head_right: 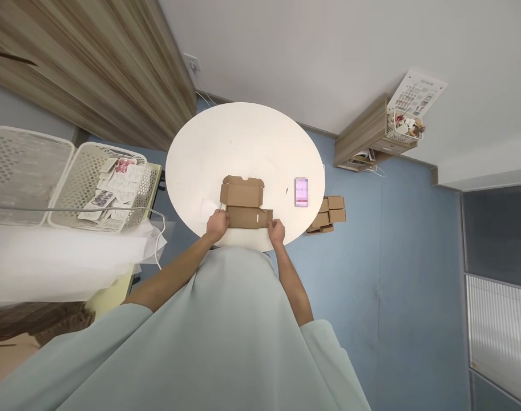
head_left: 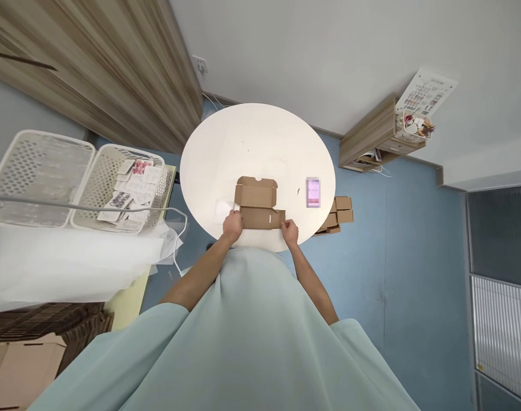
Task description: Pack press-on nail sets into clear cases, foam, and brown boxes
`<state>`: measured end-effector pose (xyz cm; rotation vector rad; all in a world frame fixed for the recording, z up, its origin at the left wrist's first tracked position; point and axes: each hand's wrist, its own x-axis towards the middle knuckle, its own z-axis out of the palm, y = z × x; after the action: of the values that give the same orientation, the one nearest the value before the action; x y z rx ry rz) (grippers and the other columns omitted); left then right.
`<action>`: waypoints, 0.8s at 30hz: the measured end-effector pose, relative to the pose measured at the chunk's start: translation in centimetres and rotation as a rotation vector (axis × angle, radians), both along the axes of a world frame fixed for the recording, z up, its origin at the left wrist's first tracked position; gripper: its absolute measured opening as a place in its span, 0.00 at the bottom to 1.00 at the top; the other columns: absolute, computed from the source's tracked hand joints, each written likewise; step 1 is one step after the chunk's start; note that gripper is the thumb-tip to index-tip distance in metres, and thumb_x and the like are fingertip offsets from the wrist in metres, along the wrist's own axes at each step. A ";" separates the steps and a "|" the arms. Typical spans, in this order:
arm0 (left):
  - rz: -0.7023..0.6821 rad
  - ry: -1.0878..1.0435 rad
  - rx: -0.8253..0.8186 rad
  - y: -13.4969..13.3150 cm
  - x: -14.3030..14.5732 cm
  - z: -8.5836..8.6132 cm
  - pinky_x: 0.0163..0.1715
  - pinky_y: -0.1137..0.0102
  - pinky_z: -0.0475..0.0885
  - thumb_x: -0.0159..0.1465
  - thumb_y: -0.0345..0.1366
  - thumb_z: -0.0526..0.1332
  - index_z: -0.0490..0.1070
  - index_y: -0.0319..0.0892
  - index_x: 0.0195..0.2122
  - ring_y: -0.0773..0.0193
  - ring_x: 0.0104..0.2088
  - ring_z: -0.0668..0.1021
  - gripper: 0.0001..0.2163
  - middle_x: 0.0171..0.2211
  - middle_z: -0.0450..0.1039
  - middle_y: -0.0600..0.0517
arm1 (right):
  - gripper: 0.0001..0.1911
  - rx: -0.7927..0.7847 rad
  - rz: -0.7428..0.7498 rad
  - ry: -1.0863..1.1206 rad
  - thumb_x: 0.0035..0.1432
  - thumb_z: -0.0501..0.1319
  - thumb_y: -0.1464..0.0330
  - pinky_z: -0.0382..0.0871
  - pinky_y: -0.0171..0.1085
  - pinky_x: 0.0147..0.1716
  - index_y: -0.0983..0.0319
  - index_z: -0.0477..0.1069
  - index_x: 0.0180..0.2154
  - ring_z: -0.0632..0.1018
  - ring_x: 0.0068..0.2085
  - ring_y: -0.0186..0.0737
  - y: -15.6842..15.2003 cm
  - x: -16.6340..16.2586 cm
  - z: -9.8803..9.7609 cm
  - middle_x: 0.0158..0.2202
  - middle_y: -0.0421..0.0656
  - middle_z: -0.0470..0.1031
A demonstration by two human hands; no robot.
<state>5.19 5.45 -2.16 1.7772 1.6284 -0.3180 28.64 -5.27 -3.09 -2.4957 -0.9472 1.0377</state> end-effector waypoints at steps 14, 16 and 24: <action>0.045 -0.048 0.005 0.0 0.1 -0.3 0.52 0.59 0.78 0.70 0.24 0.57 0.78 0.39 0.54 0.44 0.54 0.83 0.15 0.59 0.76 0.37 | 0.04 0.091 0.087 -0.082 0.75 0.57 0.67 0.72 0.38 0.43 0.57 0.70 0.43 0.85 0.45 0.46 0.8 -1.7 1.5 0.43 0.46 0.85; 0.034 -0.062 0.007 -0.1 0.4 -0.1 0.51 0.60 0.77 0.71 0.24 0.57 0.78 0.39 0.54 0.44 0.54 0.83 0.15 0.59 0.76 0.37 | 0.04 0.076 0.129 -0.087 0.75 0.57 0.66 0.72 0.38 0.44 0.57 0.70 0.43 0.85 0.45 0.45 0.9 -2.3 1.5 0.42 0.45 0.85; 0.020 -0.114 -0.005 -0.9 0.8 0.0 0.47 0.61 0.77 0.71 0.24 0.55 0.77 0.39 0.55 0.47 0.50 0.83 0.16 0.59 0.75 0.37 | 0.13 0.058 0.194 -0.113 0.75 0.62 0.56 0.74 0.38 0.46 0.59 0.73 0.46 0.85 0.46 0.46 1.1 -4.0 1.6 0.45 0.47 0.85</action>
<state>5.98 4.53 -2.11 1.7414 1.5627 -0.2073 24.64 -4.13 -1.47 -2.4749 -1.2558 0.9171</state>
